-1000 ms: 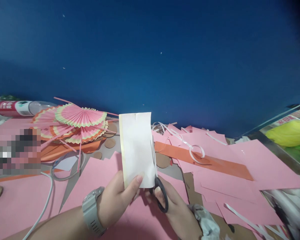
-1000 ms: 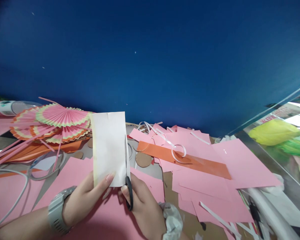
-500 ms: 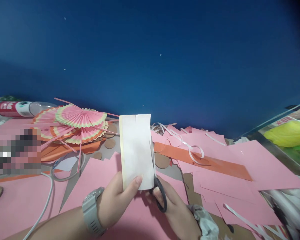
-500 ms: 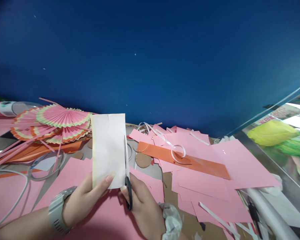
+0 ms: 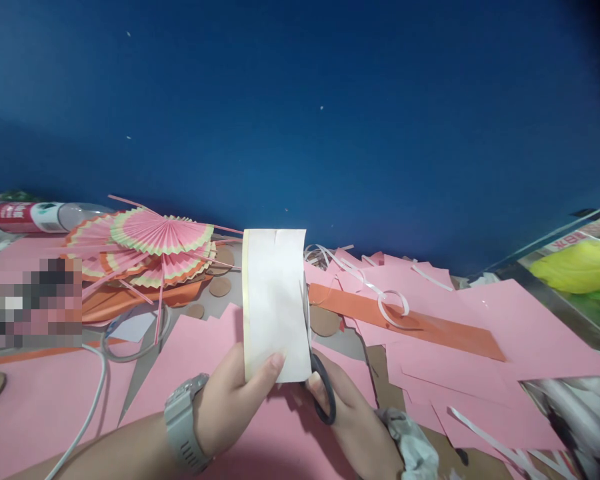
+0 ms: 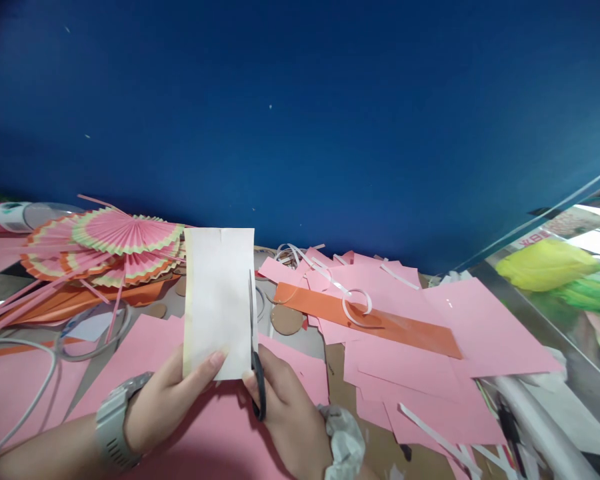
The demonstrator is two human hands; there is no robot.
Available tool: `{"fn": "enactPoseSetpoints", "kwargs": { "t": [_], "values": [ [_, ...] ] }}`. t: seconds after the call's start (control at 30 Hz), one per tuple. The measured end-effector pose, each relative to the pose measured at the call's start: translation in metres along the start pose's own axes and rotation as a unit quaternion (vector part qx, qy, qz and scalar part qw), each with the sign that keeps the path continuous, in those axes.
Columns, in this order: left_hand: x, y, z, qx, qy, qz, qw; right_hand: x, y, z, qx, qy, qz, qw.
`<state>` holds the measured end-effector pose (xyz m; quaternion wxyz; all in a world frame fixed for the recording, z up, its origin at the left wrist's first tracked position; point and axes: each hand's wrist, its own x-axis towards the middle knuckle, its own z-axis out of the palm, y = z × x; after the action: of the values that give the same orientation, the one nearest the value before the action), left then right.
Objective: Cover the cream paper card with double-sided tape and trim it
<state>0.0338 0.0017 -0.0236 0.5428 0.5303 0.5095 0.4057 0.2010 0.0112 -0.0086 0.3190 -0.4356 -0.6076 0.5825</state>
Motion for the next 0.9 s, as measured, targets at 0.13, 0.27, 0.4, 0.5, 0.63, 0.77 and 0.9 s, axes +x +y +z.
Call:
{"fn": "enactPoseSetpoints", "kwargs": {
  "t": [0.13,0.27,0.4,0.5,0.63,0.77,0.9],
  "values": [
    [0.0,-0.002,-0.001,-0.007,-0.009,0.003,1.0,0.0,-0.001,0.0,0.002,-0.011,0.005,1.0],
    [0.002,-0.001,0.0,-0.015,-0.006,-0.004,1.0,0.001,0.0,-0.001,0.0,-0.013,0.003,1.0],
    [0.002,0.001,0.0,-0.028,-0.004,-0.014,0.999,0.002,0.001,-0.001,0.0,-0.018,0.006,1.0],
    [0.001,0.0,0.0,-0.049,-0.024,-0.008,0.999,0.002,0.0,-0.001,0.001,-0.015,0.007,1.0],
    [0.0,0.001,-0.001,-0.054,-0.039,0.005,0.998,0.003,-0.001,-0.003,0.002,-0.02,-0.005,1.0],
    [0.002,0.005,0.001,-0.091,-0.059,0.012,0.994,0.003,0.0,-0.005,-0.003,-0.036,-0.005,0.999],
    [0.004,0.01,0.003,-0.121,-0.098,0.035,0.987,0.002,0.0,-0.006,-0.027,-0.034,-0.018,0.999]
  ]
}}
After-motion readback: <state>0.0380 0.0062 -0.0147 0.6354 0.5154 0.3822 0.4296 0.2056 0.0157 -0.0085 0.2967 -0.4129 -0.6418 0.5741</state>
